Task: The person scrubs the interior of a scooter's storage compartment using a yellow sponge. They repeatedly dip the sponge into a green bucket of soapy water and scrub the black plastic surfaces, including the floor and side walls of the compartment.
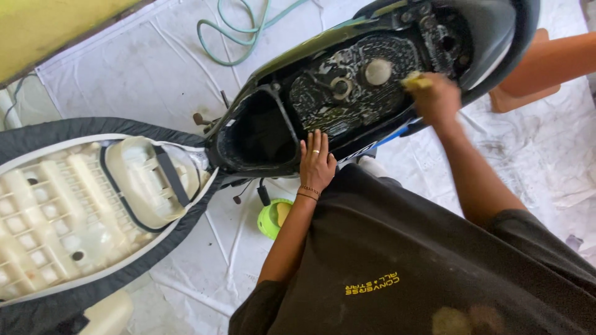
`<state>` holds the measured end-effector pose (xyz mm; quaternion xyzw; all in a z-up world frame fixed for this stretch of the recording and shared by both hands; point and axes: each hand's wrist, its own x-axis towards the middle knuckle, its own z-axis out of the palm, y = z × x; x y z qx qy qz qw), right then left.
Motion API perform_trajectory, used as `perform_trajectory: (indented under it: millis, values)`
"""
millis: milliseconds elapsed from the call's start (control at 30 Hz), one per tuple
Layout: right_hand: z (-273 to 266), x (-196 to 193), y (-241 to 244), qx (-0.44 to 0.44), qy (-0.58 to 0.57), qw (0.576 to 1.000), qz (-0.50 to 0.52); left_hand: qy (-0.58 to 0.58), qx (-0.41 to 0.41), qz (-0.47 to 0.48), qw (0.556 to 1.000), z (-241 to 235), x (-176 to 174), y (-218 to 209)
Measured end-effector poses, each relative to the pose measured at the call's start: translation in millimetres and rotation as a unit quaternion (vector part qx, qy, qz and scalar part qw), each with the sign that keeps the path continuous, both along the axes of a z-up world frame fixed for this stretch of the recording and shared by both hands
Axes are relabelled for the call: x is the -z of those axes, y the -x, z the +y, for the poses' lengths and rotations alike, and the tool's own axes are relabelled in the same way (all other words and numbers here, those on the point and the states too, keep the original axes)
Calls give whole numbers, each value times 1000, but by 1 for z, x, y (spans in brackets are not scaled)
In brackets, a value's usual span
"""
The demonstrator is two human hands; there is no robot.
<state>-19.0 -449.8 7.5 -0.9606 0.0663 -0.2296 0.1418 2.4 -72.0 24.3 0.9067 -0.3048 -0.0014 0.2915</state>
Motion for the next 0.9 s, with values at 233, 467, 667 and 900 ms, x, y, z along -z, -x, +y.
perform_trajectory:
  millis: [233, 467, 667, 900]
  values:
    - [171, -32, -29, -220, -86, 957, 166, 3, -122, 189, 974, -22, -10, 6]
    - [211, 12, -140, -356, -11, 930, 90, 150, -221, 362, 893, -32, -18, 12]
    - [224, 1, -167, -391, 127, 908, 77, 98, -235, 369, 894, -30, -6, 15]
    - [207, -15, -198, -432, -5, 857, 283, 106, -229, 359, 899, -35, -26, 7]
